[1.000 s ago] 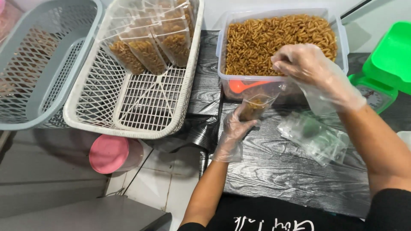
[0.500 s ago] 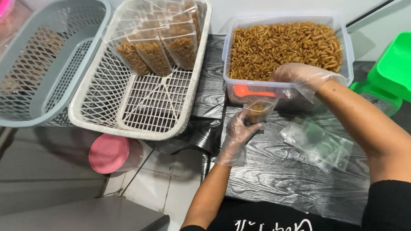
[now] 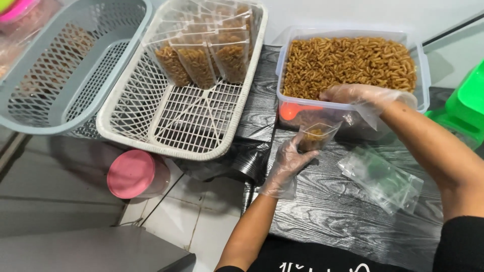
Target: Scooping dried insects into small plastic bags, weighing them, and placing them in a basket.
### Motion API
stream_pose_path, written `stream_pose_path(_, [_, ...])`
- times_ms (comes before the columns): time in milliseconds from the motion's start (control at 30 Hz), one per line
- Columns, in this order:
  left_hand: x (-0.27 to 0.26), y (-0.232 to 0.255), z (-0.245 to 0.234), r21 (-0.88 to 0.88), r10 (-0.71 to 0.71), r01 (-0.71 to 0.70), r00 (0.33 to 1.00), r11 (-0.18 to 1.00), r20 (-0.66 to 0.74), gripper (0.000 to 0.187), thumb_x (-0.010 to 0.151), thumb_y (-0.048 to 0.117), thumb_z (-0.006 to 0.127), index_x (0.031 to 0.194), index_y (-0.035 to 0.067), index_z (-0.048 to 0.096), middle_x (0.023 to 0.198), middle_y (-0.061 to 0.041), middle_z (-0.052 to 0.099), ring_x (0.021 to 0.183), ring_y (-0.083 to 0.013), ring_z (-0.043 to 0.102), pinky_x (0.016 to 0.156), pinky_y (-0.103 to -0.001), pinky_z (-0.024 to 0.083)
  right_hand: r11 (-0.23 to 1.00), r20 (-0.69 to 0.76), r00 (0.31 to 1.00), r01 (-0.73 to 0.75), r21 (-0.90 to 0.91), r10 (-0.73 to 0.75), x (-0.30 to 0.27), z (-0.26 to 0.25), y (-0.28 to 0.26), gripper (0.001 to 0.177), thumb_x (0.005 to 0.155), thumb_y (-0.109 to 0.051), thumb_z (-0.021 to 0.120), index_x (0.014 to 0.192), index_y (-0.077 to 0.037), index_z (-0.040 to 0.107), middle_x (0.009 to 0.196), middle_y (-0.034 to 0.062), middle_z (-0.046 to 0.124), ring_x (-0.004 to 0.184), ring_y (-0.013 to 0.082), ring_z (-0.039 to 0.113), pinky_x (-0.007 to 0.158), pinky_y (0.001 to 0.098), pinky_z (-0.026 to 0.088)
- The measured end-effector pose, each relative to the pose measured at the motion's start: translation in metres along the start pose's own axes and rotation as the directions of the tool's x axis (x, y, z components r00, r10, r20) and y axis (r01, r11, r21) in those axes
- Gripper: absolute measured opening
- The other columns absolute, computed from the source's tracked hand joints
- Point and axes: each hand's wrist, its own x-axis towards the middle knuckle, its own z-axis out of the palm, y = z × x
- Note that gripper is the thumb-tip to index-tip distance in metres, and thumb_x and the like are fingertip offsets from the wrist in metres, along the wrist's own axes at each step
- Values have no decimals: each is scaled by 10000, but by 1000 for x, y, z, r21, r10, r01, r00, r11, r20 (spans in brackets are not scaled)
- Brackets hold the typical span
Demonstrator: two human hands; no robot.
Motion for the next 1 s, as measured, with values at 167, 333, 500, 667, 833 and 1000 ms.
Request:
stream_pose_path(167, [1,-1,5,5,14,-14,999,1000,-29,664,667,561,831,1232,253,665,1075,-113,755,1080,-368,719,985,-496,577,983,-141,984,-84,166,108,-55,2,-78,184,864,-91,682,985,-2,787,734,205,681,672,271,631,585,346,433])
stream_pose_path(333, [-1,3,1,-3,24,-24,1000,1000,-18,672,673,578,826,1252,280,661,1105,-94,757,1097,-350,716,984,-494,580,867,-259,886,-249,432,383,-85,-10,-102,192,862,-105,651,945,-26,806,627,147,619,506,185,526,468,280,336])
stream_pose_path(500, [6,-19,5,-133,115,-113,993,985,7,860,735,576,762,1493,252,515,1189,-78,748,1113,-274,718,852,-355,581,863,-357,804,-349,365,476,-102,-15,-94,206,883,-258,682,821,-93,790,704,89,682,574,232,535,548,358,377])
stream_pose_path(667, [7,-21,8,-113,109,-107,994,988,8,911,715,558,790,1510,213,510,1150,-79,758,1081,-260,725,832,-353,563,633,-324,940,-188,-751,-105,-83,-48,-7,237,962,-403,600,1129,-367,764,1031,-16,807,920,258,785,845,370,602])
stream_pose_path(833, [4,-15,5,-169,81,-78,997,983,11,838,697,538,818,1450,262,576,1125,-29,768,1073,-206,724,837,-323,561,822,-463,886,-255,-510,-12,-149,-37,-94,299,1013,-244,519,905,-70,736,744,122,700,647,285,616,686,390,434])
stream_pose_path(1000, [4,-12,2,-211,79,-68,996,975,44,824,724,511,808,1460,243,552,1129,-36,770,1086,-221,721,845,-325,573,709,-509,860,-338,-619,-35,-142,-49,-60,290,1063,-272,531,1183,-204,786,701,70,754,561,236,658,594,343,497])
